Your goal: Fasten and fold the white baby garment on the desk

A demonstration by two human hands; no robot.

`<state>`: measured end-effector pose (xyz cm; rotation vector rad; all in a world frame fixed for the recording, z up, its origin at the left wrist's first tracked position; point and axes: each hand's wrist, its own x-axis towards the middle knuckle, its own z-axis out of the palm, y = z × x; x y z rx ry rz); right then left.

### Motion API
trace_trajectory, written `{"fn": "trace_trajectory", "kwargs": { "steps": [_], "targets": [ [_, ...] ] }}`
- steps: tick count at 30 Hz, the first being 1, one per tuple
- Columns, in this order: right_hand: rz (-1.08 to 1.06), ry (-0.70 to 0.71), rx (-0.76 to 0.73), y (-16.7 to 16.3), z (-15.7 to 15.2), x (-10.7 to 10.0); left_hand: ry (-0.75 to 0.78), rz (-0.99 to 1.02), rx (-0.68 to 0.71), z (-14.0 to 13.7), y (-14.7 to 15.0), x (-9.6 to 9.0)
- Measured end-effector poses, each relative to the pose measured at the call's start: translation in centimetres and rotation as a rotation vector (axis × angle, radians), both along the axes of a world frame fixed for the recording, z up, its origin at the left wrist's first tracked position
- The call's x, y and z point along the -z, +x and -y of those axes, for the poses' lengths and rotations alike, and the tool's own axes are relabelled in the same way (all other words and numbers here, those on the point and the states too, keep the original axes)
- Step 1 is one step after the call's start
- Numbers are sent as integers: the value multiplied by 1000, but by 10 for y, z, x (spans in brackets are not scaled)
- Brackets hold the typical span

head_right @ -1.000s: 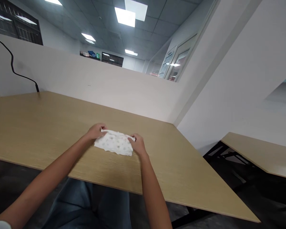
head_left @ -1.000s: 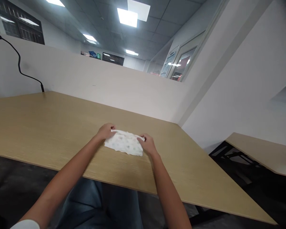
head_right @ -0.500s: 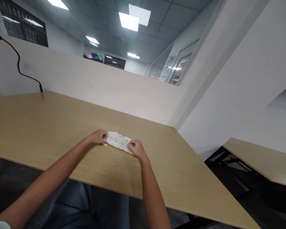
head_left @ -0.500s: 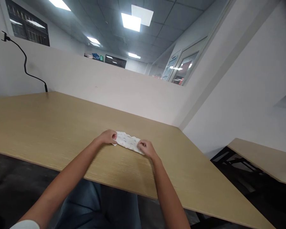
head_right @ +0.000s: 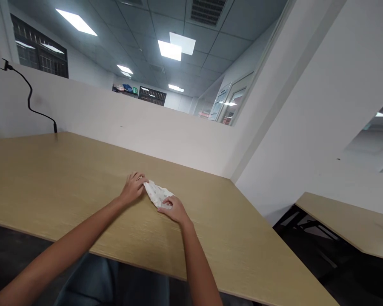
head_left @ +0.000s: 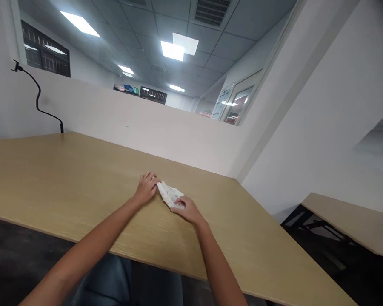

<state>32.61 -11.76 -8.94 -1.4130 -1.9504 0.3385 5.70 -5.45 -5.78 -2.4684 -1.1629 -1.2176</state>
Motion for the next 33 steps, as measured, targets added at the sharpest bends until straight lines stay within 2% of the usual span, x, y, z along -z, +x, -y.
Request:
{"fn": "trace_trajectory", "kwargs": {
  "steps": [3, 8, 11, 14, 20, 26, 33],
  "targets": [
    [37, 7, -4, 1, -2, 5, -55, -79, 49, -3, -6, -3],
    [74, 16, 39, 3, -3, 3, -330, -164, 156, -10, -21, 1],
    [115, 22, 85, 4, -3, 1, -301, -109, 168, -10, -17, 3],
    [109, 30, 109, 4, -3, -2, -265, -91, 254, -7, -6, 6],
    [-65, 112, -8, -4, -2, -3, -447, -127, 415, -6, 6, 22],
    [-119, -2, -58, -10, -4, 2, -518, -98, 436, -11, 6, 30],
    [-117, -102, -23, -15, 1, 0, -533, -79, 389, -1, 9, 24]
  ]
}}
